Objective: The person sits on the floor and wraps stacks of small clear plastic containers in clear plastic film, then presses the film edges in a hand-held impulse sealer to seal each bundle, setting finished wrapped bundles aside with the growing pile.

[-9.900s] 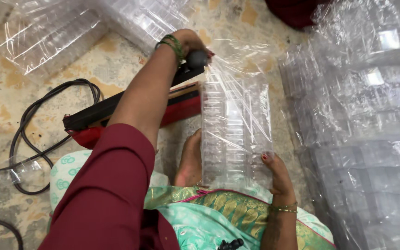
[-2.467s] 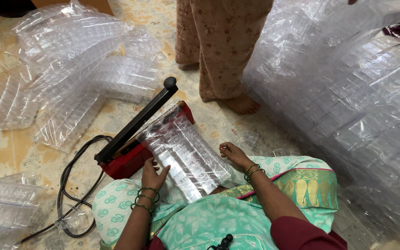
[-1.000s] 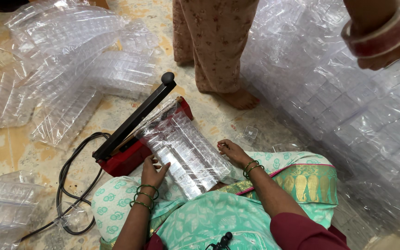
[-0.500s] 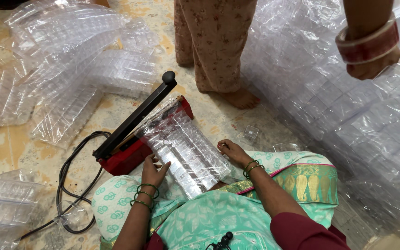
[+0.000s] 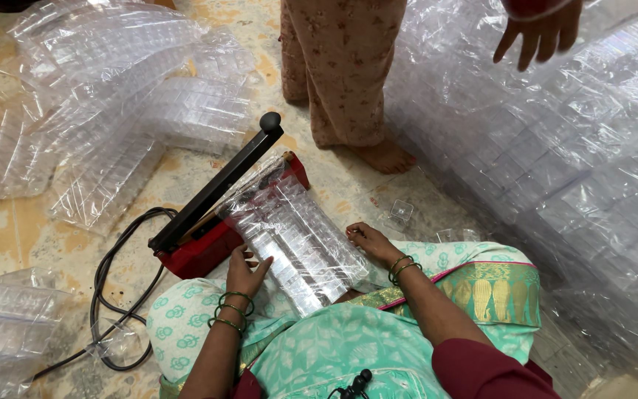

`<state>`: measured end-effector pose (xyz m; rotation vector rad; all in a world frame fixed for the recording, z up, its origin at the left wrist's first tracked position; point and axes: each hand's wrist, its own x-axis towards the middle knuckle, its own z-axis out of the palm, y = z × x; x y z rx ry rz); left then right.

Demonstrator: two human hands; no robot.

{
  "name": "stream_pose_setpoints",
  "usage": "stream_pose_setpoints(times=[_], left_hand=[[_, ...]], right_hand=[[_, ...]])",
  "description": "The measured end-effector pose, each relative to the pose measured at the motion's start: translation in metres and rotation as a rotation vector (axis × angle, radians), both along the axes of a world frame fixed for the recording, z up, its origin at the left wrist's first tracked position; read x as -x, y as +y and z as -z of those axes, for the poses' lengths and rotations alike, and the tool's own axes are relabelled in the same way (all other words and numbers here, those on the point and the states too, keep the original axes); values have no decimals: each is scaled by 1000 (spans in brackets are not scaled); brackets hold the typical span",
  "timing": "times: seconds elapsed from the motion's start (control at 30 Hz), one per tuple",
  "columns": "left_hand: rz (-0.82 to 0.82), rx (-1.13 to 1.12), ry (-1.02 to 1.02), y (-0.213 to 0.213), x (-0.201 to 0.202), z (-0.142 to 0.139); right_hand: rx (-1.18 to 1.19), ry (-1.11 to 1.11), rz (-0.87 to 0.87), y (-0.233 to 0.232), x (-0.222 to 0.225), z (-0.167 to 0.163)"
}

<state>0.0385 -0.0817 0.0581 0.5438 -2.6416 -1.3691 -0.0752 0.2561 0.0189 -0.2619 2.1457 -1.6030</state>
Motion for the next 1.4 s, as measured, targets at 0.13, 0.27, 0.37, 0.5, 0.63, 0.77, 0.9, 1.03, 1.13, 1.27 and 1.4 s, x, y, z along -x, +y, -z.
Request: stream_pose_setpoints(times=[0.13,0.27,0.37,0.5,0.63,0.77,0.9,1.03,1.13,1.27,1.4], left_hand=[[-1,-75,-6,-1,-2,6],[14,-329,-193,6,-4,13],[30,-419,-392,15,-5,15],[-9,-553,-414,22,-8,13],[-38,-504,-406,29,-12,12],[-13,-585,-300,34,-25,18],[-14,-705,-89,29,-35,32],[49,-755,117,35,-41,21],[77,-794,216,42,-47,0],[223,-843,354,43,-57,-30],[305,-778,431,43,-68,-50]], right_hand=[[81,-127,15,-1,-7,-6],[4,-163,-46,-9,-21,-20],[-38,-127,-105,-16,-29,-33],[-87,-69,-124,-17,-38,-48],[156,-83,-83,-12,-45,-58],[190,-43,-51,-9,-50,-60],[228,-24,-54,-16,-59,-59],[231,71,-65,-8,-71,-75],[295,106,-78,-1,-82,-92],[358,112,-99,4,-95,-110],[263,92,-109,3,-97,-119]])
